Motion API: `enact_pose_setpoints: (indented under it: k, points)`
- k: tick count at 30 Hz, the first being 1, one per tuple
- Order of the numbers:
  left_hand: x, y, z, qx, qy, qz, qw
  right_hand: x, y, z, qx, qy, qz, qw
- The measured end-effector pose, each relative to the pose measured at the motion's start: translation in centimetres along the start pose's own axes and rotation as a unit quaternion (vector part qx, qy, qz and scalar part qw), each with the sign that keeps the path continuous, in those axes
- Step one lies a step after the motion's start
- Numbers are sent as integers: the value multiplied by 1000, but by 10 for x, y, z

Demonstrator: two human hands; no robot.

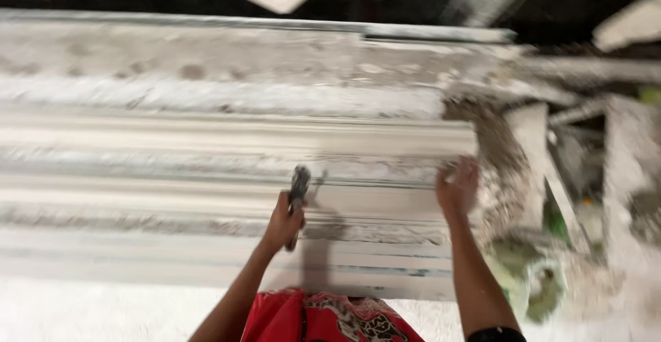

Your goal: The person uses a small knife to scrape excess plaster residue off decorative plaster cornice moldings laid on a work table, working along the grooved profiles section by section. They reposition the moldings and at the end lift and align a long molding piece on the table.

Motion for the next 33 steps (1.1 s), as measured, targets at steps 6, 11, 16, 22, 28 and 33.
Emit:
enact_pose_setpoints:
  k: [6, 11, 16, 22, 28, 33]
  points:
    - [29, 72, -108, -153, 69, -101, 981, 58, 18, -10, -90, 136, 38, 986]
    - [18, 113, -153, -196, 69, -132, 969, 219, 24, -67, -73, 255, 228, 937]
    - [33, 165, -226, -221, 55, -192, 955, 380, 57, -172, 6, 307, 350, 885]
    - [60, 261, -313, -303, 40, -322, 896, 520, 91, -286, 99, 347, 436, 825]
    - [66, 335, -367, -355, -69, -426, 829, 622, 112, -337, 156, 419, 442, 777]
    - [84, 383, -375, -400, -53, -443, 801, 669, 112, -338, 181, 422, 479, 749]
Point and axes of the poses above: each hand's wrist, its own z-axis towards the middle knuckle, its own y-axis out of the back of the hand, x = y × z, the point moved 3 cm from there along z, towards the middle knuckle, and after that the axes turned 12 degrees about -z, right-handed, at the moved point
